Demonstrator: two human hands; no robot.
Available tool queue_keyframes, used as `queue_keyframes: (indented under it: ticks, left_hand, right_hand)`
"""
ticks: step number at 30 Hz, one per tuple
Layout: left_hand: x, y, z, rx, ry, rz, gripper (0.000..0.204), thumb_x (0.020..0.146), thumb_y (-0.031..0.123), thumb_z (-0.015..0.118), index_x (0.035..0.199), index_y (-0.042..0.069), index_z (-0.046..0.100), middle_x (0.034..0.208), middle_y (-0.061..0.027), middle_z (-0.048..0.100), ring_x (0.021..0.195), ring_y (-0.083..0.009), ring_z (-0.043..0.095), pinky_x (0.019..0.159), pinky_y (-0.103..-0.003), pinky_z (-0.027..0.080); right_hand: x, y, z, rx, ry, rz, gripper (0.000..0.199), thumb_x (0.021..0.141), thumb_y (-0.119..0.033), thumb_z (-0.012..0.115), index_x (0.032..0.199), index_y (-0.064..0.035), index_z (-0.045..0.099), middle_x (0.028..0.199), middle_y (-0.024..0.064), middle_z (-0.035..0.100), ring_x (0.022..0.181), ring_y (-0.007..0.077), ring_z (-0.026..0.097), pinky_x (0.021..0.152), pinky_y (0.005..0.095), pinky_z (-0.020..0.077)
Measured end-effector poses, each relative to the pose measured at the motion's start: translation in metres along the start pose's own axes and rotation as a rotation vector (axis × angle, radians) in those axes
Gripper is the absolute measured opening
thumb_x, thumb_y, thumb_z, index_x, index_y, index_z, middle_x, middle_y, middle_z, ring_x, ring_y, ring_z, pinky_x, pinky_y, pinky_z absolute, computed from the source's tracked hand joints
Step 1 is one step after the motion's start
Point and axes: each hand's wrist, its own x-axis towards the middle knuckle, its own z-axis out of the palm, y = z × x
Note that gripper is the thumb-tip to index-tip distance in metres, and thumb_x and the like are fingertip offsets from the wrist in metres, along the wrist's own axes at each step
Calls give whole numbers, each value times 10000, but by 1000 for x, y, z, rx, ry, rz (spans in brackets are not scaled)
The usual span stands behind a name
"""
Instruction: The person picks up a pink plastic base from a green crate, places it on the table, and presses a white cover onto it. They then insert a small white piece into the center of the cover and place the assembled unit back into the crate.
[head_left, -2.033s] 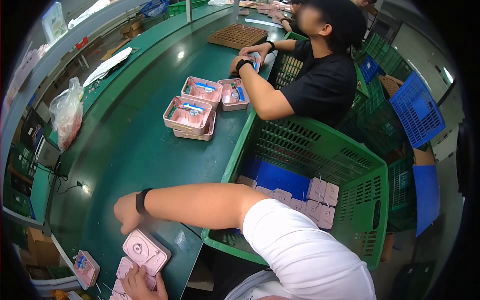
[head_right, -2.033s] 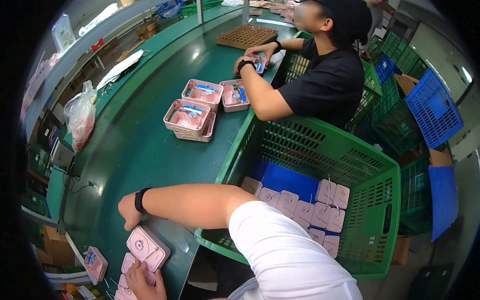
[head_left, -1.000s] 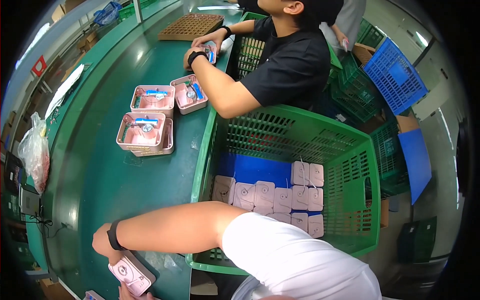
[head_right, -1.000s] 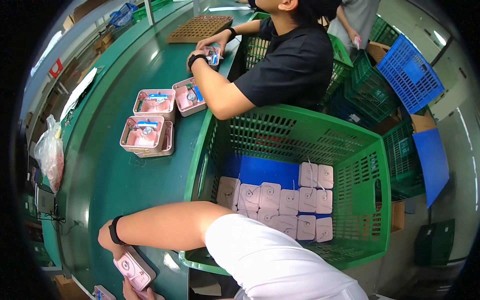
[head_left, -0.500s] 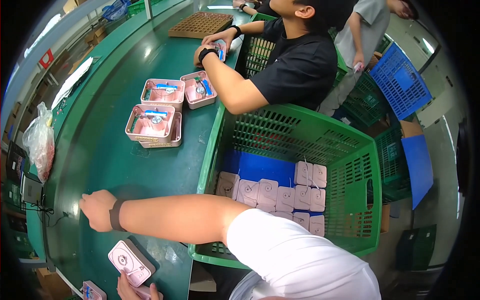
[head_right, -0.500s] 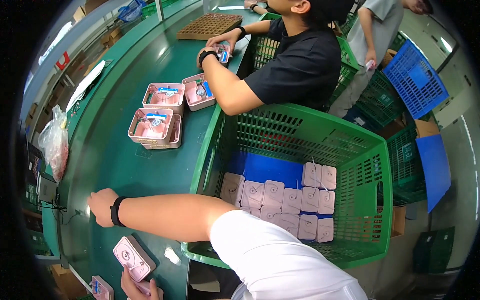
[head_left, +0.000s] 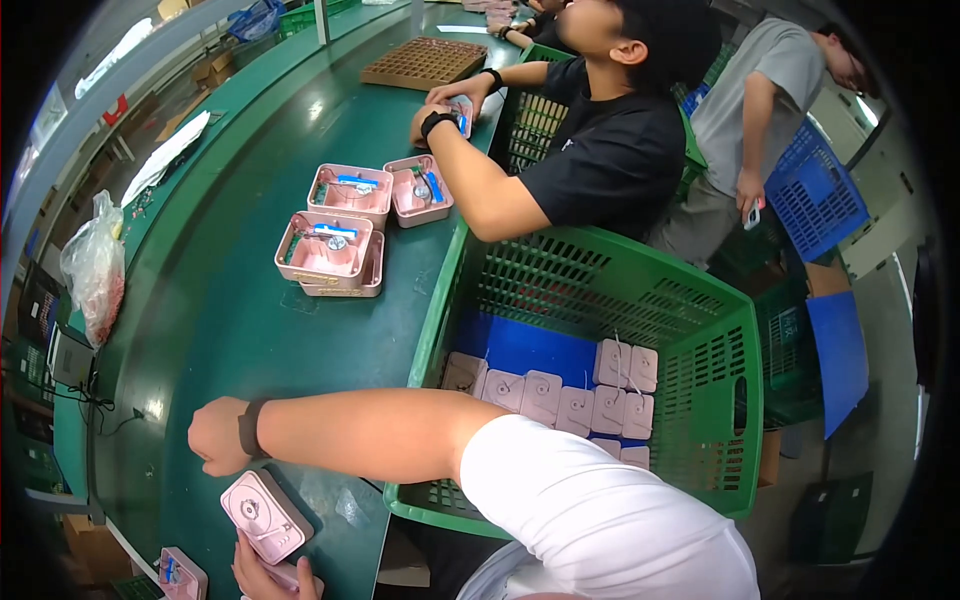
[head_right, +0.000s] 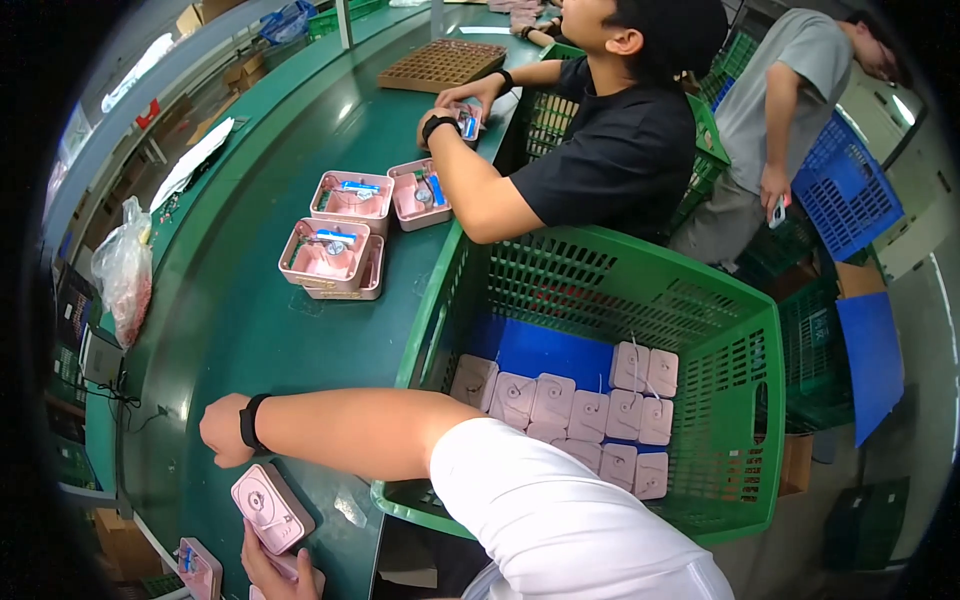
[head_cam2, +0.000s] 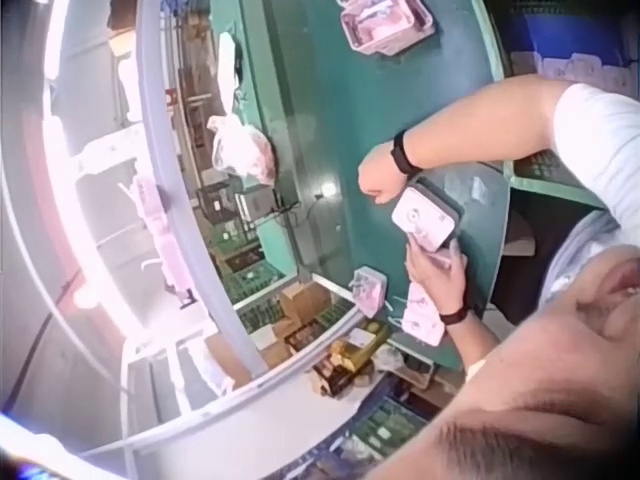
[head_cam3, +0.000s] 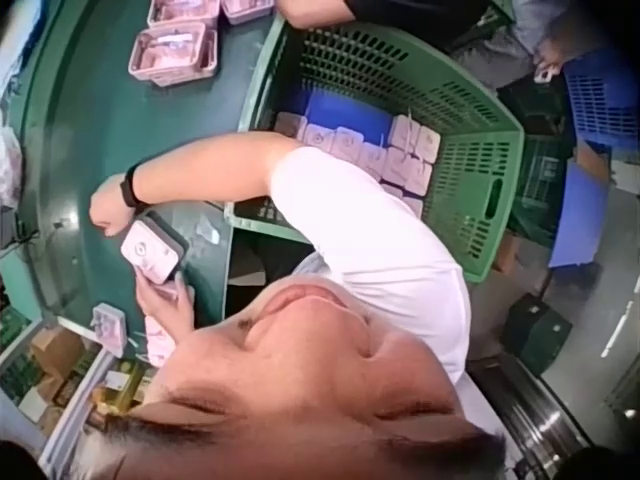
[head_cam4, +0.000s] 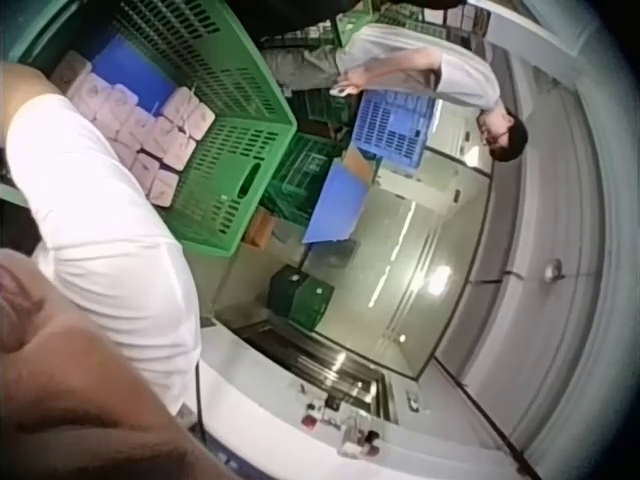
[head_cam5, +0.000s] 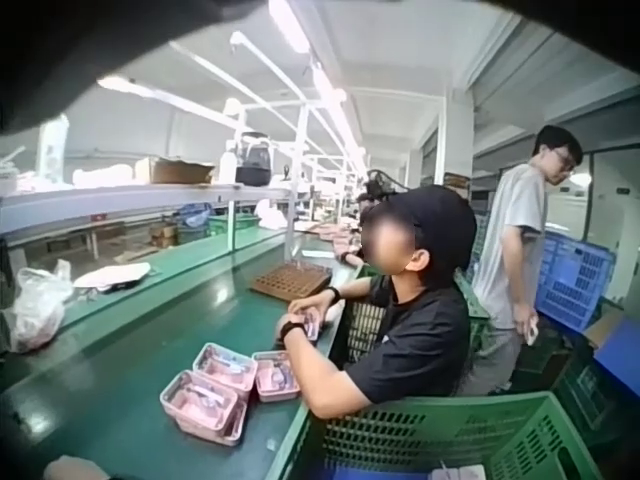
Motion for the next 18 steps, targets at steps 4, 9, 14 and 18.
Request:
queue_keyframes:
  ticks: [4, 9, 14, 18]
  left_hand:
    - [0, 1, -3, 78, -22, 36, 861, 926, 304, 880, 1623, -23, 493, 1503, -323, 587, 1387, -522, 537, 1207, -576, 403]
    - [9, 5, -11, 145, -63, 142, 823, 944, 367, 860, 1594, -8, 522, 1381, -290, 666, 1295, -530, 586, 1194, -596, 408]
    - [49, 8, -36, 247, -246, 94, 569, 994, 359, 806, 1424, 15, 666, 1213, -220, 732, 1153, -476, 660, 1107, -580, 485]
    - [74, -2, -43, 90, -395, -41, 433, 1107, 247, 687, 1475, 23, 644, 1363, -182, 764, 1253, -378, 713, 1148, -492, 506]
  right_hand:
    - [-3, -6, 0, 114, -166, -57, 290, 835, -346, 732, 885, -87, 853, 939, 136, 826, 881, 348, 782, 777, 487, 616]
    - [1, 6, 15, 258, -324, -97, 347, 845, -385, 727, 958, -94, 879, 959, 127, 837, 924, 299, 791, 798, 471, 617]
    - [6, 9, 14, 184, -300, -91, 332, 869, -351, 697, 983, -100, 883, 969, 126, 840, 920, 315, 791, 816, 465, 622]
    - [3, 12, -5, 51, -233, -34, 316, 874, -310, 680, 962, -77, 874, 959, 151, 836, 907, 347, 794, 824, 472, 628]
